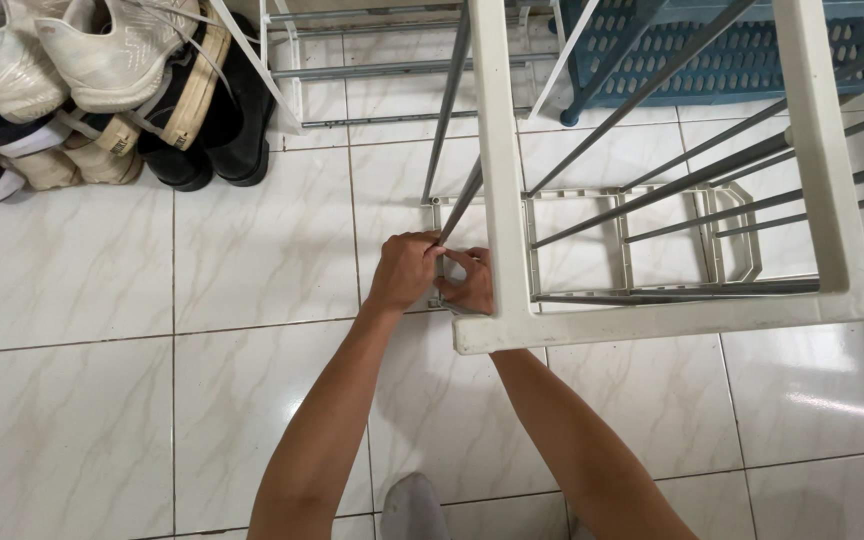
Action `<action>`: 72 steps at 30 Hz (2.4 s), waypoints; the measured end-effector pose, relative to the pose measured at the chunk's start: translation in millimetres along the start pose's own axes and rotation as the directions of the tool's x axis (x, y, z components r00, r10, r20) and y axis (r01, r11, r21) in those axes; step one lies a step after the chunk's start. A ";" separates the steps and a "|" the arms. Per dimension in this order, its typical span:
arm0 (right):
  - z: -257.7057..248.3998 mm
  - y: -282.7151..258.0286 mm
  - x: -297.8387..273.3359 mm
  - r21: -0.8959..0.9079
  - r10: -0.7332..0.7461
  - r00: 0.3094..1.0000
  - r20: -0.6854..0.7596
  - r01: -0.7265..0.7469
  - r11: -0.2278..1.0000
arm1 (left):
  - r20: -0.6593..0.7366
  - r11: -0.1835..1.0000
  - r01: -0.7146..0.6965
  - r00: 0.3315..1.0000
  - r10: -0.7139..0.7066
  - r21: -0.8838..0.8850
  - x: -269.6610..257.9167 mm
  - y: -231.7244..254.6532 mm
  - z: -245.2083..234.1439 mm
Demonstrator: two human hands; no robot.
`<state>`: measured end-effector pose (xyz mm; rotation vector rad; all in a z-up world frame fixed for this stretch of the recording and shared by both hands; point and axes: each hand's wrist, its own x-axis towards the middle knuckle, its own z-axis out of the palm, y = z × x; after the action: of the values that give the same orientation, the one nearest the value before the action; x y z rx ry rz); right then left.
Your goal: The person assembles a white metal shoe rack by inserting and securing vertical rods into the base frame. They then handle a blue plastic shoe rack, removing its legs and placing them on the floor.
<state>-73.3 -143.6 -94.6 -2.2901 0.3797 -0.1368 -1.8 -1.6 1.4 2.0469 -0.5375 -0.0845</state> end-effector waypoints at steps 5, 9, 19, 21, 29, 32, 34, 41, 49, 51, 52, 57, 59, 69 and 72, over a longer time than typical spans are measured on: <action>-2.9 -4.6 -1.0 -0.020 -0.026 1.000 0.002 0.026 0.999 | 0.057 0.998 0.062 0.996 -0.062 0.004 -0.6 4.5 -0.6; -11.1 -18.7 -1.8 -0.040 0.007 1.000 -0.013 -0.007 0.999 | 0.061 0.996 0.088 0.994 -0.088 -0.004 -1.6 7.1 -0.3; -8.2 -20.8 -1.5 -0.034 0.090 0.996 0.029 -0.089 0.995 | 0.024 1.000 0.017 1.000 -0.017 -0.022 -3.0 4.1 2.9; 1.8 -8.5 2.8 -0.019 0.018 1.000 -0.019 -0.018 1.000 | 0.090 0.992 0.122 0.988 -0.124 0.032 -0.3 3.4 3.0; 35.2 50.6 5.3 -0.077 -0.166 0.982 -0.093 0.159 0.984 | 0.045 0.997 0.073 0.996 -0.072 -0.009 3.0 7.0 2.3; 38.5 60.1 6.2 -0.040 -0.097 0.993 -0.065 0.094 0.995 | 0.017 0.999 0.053 0.998 -0.053 -0.006 3.6 13.2 4.3; 37.0 60.6 6.0 -0.002 -0.062 0.997 -0.040 0.062 0.998 | 0.024 0.999 0.038 0.999 -0.038 0.027 5.1 15.9 3.6; 27.4 49.8 3.2 -0.032 0.024 0.999 0.045 -0.023 0.999 | 0.068 0.999 0.030 0.997 -0.031 0.019 8.4 10.5 2.2; 12.8 22.1 2.4 -0.110 0.201 0.968 0.152 -0.186 0.976 | 0.019 0.999 -0.020 1.000 0.019 0.047 7.8 3.5 8.7; 9.7 17.6 0.1 -0.111 0.218 0.965 0.148 -0.202 0.973 | 0.021 0.999 -0.002 1.000 0.001 0.054 7.2 5.5 9.1; 9.0 19.0 1.3 -0.103 0.205 0.968 0.148 -0.191 0.976 | 0.015 0.999 -0.012 1.000 0.011 0.051 8.0 4.7 9.4; 5.5 32.3 -11.1 -0.067 -0.029 0.993 0.115 0.037 0.997 | 0.021 0.999 0.030 0.999 -0.030 -0.023 -4.2 4.5 5.7; 5.9 30.6 -21.1 -0.078 -0.002 0.993 0.115 0.011 0.997 | 0.051 0.988 0.129 0.991 -0.125 -0.089 -15.1 4.8 3.4; -7.2 12.5 -42.6 -0.130 0.235 0.952 0.195 -0.213 0.968 | 0.171 0.903 0.423 0.897 -0.407 -0.072 -22.4 -44.7 -1.6; -18.4 5.4 -18.6 -0.173 -0.058 0.994 0.095 0.074 0.982 | -0.140 0.919 0.386 0.909 -0.393 -0.078 -16.7 -42.2 7.7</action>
<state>-96.2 -154.1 -85.6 -2.4753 0.2794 -0.0345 -4.7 16.7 -40.7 2.0666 -0.0239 -0.1748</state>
